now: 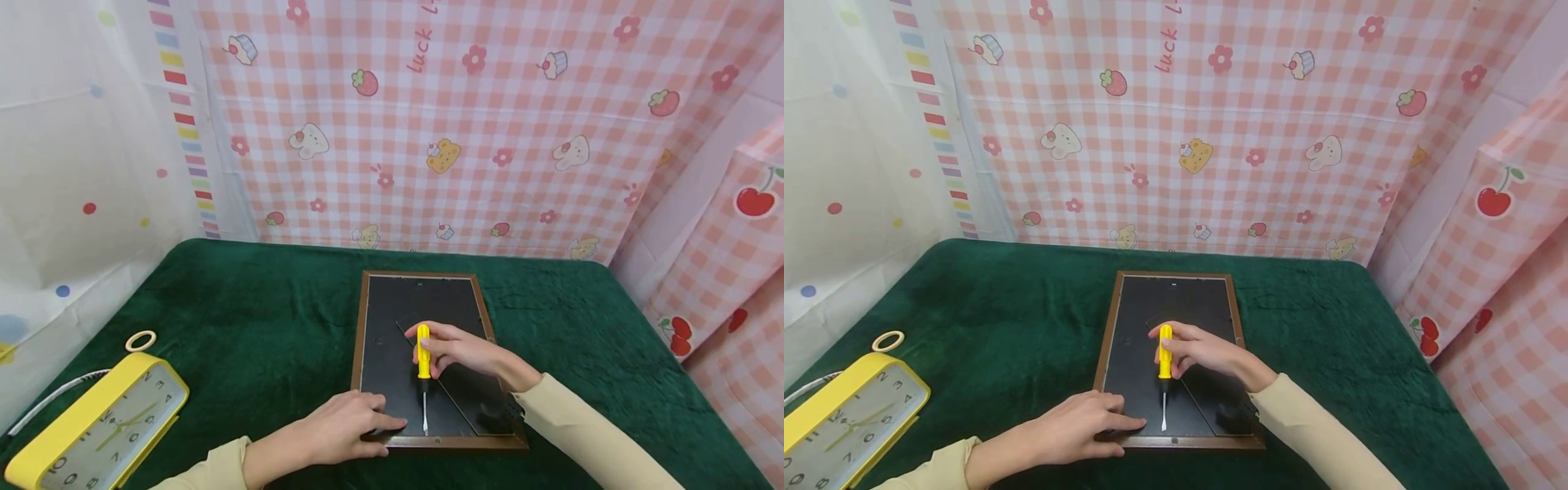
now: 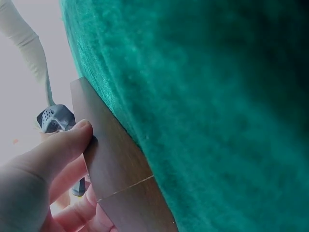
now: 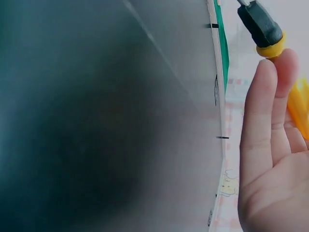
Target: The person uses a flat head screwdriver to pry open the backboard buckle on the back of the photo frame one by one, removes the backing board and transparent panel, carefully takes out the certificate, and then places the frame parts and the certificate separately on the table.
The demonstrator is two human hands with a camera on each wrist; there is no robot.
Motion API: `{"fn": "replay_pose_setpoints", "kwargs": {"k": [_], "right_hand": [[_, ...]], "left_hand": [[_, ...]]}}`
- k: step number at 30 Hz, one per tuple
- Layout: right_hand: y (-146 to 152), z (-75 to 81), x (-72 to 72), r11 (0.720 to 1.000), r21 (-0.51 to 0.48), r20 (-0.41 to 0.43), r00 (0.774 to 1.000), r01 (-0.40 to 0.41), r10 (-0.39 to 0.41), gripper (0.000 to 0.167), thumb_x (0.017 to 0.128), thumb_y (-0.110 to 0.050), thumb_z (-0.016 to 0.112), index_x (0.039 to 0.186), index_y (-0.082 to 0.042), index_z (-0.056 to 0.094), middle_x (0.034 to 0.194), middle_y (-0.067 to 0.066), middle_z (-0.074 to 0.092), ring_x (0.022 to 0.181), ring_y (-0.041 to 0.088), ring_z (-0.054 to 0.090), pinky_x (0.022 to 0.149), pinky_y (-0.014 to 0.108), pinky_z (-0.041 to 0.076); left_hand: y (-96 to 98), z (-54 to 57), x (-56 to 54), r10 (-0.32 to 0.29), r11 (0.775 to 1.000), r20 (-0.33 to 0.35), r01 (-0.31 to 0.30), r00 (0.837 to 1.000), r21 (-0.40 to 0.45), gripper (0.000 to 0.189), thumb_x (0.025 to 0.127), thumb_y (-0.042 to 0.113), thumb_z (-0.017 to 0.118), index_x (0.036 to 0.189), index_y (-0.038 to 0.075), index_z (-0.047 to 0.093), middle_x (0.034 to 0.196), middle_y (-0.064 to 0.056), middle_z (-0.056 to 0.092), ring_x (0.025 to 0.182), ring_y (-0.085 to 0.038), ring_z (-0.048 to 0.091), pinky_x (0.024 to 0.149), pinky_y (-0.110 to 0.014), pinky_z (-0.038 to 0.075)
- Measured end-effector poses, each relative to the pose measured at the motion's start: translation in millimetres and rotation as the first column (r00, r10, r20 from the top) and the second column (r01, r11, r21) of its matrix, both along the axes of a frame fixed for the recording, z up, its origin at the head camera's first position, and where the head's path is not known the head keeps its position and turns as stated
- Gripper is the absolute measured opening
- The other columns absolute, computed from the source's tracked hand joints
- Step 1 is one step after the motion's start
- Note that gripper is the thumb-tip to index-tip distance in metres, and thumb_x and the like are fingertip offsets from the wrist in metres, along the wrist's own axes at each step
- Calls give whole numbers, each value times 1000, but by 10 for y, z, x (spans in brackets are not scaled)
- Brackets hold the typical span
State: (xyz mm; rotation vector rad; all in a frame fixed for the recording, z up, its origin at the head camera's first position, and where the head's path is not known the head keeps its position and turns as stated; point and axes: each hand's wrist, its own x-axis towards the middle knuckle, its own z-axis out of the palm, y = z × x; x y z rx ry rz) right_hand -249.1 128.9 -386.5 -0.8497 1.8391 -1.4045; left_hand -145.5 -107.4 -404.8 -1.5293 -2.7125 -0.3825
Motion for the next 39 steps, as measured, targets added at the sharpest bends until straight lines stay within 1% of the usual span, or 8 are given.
{"fn": "replay_pose_setpoints", "kwargs": {"k": [5, 9, 14, 17, 24, 29, 33, 39], "right_hand": [[-35, -50, -56, 999, 0, 41, 999, -32, 32, 43, 96, -24, 38, 128, 3, 31, 97, 19, 54, 68, 22, 55, 65, 32, 49], [-42, -67, -68, 999, -1, 86, 996, -39, 39, 43, 96, -23, 38, 128, 4, 30, 97, 20, 53, 65, 20, 54, 64, 31, 49], [-72, -93, -72, 999, 21, 103, 994, -49, 46, 41, 96, -21, 37, 128, 4, 30, 95, 18, 54, 64, 19, 54, 64, 31, 49], [-89, -114, -73, 998, 41, 95, 994, -51, 47, 40, 96, -21, 36, 128, 3, 31, 94, 16, 55, 66, 20, 54, 65, 31, 49], [-32, -58, -9, 999, 54, 45, 999, -5, 3, 40, 96, -23, 37, 128, 0, 31, 93, 16, 57, 82, 28, 58, 71, 39, 48], [46, 6, 78, 1000, 11, 2, 1000, -1, 1, 40, 96, -22, 37, 128, 0, 30, 94, 17, 57, 83, 31, 59, 73, 41, 48], [74, 73, 182, 997, -66, -90, 995, -39, 33, 38, 97, -17, 36, 128, 4, 28, 94, 19, 56, 83, 31, 59, 71, 46, 47], [62, 215, 408, 994, -106, -223, 975, -29, 4, 31, 96, -6, 35, 125, 3, 32, 93, 18, 57, 79, 27, 59, 68, 50, 46]], "left_hand": [[0, -5, -6, 1, 1000, 3, -1, 1000, -3, 37, 80, 37, 63, 113, 23, 62, 65, 14, 32, 52, 0, 29, 46, -13, 23], [-1, -9, -8, 2, 1000, 12, -2, 1000, 1, 36, 80, 37, 62, 114, 23, 62, 65, 14, 32, 51, 0, 29, 45, -13, 24], [-3, -5, -3, 3, 1000, 17, -3, 1000, 6, 36, 80, 36, 62, 113, 22, 62, 65, 14, 32, 52, 0, 29, 45, -13, 24], [-1, -10, -4, 0, 1000, 18, 0, 1000, 7, 36, 80, 36, 62, 113, 22, 62, 65, 14, 32, 52, 0, 29, 45, -13, 24], [4, -15, -2, 4, 1000, 23, -5, 1000, 20, 36, 80, 36, 62, 113, 22, 62, 65, 14, 32, 51, 0, 28, 45, -12, 24], [6, -19, 5, 9, 1000, 31, -10, 999, 23, 36, 80, 36, 62, 113, 22, 62, 65, 14, 32, 51, 0, 28, 44, -13, 24], [9, -17, 8, 13, 1000, 39, -13, 999, 20, 36, 80, 36, 62, 113, 21, 62, 65, 14, 32, 51, 0, 28, 44, -13, 24], [18, 2, 14, 26, 999, 57, -28, 998, 20, 36, 81, 35, 62, 114, 21, 62, 65, 13, 33, 51, 0, 29, 44, -14, 24]]}}
